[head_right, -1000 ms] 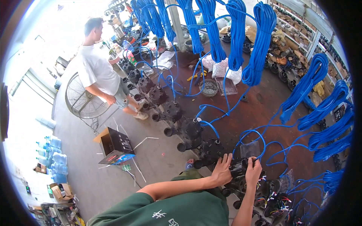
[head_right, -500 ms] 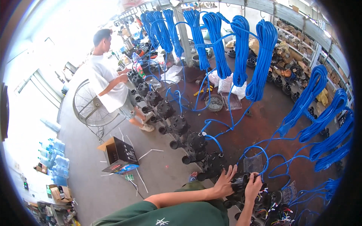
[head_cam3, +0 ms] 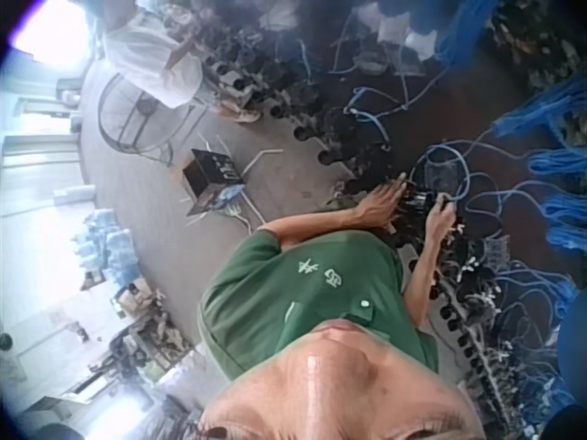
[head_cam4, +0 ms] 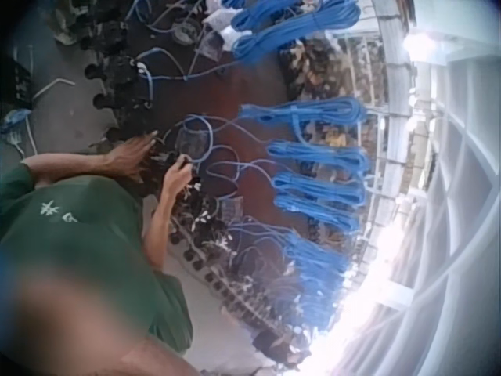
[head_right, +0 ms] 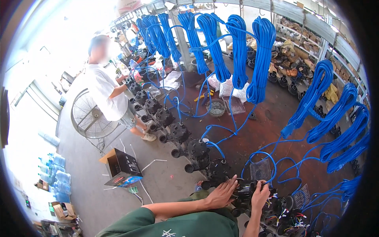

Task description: The person assembles a series of submersible pumps at a workbench, securing components by hand and using a small hammer to tap parts into place while handling blue power cables attached to each unit.

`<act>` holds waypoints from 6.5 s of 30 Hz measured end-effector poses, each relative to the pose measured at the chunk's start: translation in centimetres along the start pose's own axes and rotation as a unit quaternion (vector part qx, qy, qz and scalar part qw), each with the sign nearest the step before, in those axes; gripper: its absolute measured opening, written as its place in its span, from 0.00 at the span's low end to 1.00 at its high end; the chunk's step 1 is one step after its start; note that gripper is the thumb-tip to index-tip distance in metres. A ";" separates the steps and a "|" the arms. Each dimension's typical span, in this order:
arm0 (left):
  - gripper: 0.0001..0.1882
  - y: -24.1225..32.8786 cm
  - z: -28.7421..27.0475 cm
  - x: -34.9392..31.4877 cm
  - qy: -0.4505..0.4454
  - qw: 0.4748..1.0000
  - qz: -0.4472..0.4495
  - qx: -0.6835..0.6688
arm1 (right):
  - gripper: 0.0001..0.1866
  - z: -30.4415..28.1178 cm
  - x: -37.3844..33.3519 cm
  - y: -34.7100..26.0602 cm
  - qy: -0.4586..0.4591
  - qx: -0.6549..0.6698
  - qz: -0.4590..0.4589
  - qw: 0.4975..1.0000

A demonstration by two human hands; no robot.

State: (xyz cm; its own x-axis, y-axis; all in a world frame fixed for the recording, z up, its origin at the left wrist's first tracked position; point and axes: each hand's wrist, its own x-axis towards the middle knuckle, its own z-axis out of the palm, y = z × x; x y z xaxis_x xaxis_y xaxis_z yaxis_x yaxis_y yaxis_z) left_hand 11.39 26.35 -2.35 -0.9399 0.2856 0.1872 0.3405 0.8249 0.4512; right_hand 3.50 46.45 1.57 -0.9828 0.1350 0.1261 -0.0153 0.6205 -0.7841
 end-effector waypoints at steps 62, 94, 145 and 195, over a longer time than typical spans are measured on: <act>0.43 -4.1 -0.6 -0.7 0.011 0.988 0.061 -0.140 | 0.07 2.3 -2.4 -3.9 0.079 -0.111 -0.119 0.984; 0.50 -3.4 0.8 -0.7 -0.007 0.975 -0.051 -0.215 | 0.06 2.6 -1.0 -6.2 -0.003 -0.105 -0.177 0.979; 0.34 -7.4 16.5 -6.9 -0.226 0.878 -0.260 -0.332 | 0.06 2.1 1.5 -4.5 -0.129 0.033 -0.221 0.966; 0.47 -0.3 -7.0 2.7 -0.185 0.637 -0.325 -0.674 | 0.19 -9.5 2.5 -6.8 -0.140 -0.007 -0.074 0.987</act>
State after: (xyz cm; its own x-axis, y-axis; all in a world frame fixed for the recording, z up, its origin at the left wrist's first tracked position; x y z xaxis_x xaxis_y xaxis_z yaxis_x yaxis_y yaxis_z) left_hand 8.88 23.49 4.11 -0.7503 0.3992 -0.5270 -0.6453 -0.2688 0.7151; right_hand 2.92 49.87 12.97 -0.9826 -0.1746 0.0639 -0.1612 0.6288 -0.7607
